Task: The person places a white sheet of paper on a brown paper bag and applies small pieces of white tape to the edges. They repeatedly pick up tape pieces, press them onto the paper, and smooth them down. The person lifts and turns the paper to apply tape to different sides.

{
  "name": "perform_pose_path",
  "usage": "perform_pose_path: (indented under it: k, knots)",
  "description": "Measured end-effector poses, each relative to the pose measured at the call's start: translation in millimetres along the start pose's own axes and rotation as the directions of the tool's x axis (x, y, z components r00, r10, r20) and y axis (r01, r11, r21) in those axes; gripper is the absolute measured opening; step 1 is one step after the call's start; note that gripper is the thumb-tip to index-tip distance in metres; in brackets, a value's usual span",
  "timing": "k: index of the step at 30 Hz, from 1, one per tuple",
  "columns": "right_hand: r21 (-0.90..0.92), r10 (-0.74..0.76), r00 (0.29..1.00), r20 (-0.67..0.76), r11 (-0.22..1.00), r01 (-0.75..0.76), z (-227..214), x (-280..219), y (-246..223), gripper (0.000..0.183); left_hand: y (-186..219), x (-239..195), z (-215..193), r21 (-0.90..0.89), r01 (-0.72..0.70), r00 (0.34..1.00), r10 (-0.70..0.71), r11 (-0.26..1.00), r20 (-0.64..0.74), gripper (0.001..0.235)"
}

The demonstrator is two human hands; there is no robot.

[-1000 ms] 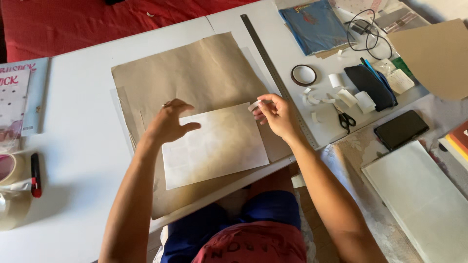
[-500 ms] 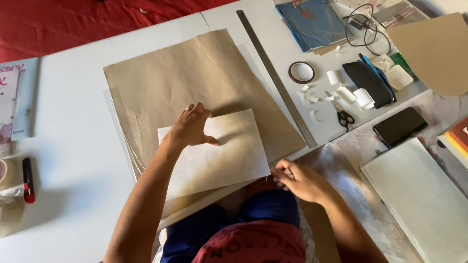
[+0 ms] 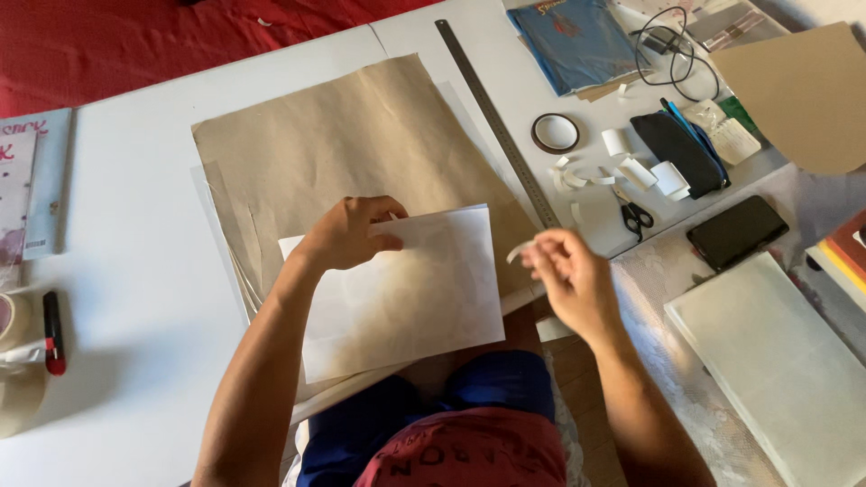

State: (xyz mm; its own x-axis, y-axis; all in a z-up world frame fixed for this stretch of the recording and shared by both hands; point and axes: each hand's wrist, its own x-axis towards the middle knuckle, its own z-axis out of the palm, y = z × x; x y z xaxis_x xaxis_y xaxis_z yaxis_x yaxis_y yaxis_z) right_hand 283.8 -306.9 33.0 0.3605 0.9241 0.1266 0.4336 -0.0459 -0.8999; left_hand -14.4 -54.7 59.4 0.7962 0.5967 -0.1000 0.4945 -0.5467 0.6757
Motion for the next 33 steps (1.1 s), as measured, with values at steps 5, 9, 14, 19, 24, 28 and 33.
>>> perform_pose_path:
  k: [5,9,14,19,24,28,33]
  knots:
    - [-0.412,-0.498,0.858,-0.127,0.813,0.411,-22,69,-81,0.016,55,-29,-22,0.069,-0.169,0.981,0.175,0.983,-0.09,0.027]
    - [-0.364,-0.525,0.849,0.052,0.782,0.506,0,106,-129,0.012,74,-29,-17,0.106,-0.269,0.949,0.282,0.957,-0.144,0.019]
    - [-0.356,-0.322,0.884,0.339,0.826,0.437,10,115,-154,0.013,83,-29,-14,0.136,-0.195,0.952,0.22,0.971,-0.212,0.018]
    - [-0.334,-0.231,0.87,0.436,0.856,0.395,4,109,-169,0.016,87,-23,-12,0.193,-0.173,0.948,0.217,0.966,-0.232,0.017]
    - [-0.28,-0.208,0.821,0.532,0.872,0.402,-4,114,-166,0.02,98,-22,-14,0.217,-0.16,0.951,0.21,0.963,-0.228,0.018]
    - [-0.265,-0.184,0.784,0.593,0.874,0.406,-10,115,-170,0.019,106,-22,-12,0.254,-0.148,0.955,0.204,0.956,-0.213,0.017]
    - [-0.294,-0.14,0.755,0.641,0.864,0.409,-16,117,-174,0.021,116,-23,-13,0.286,-0.139,0.957,0.203,0.948,-0.209,0.017]
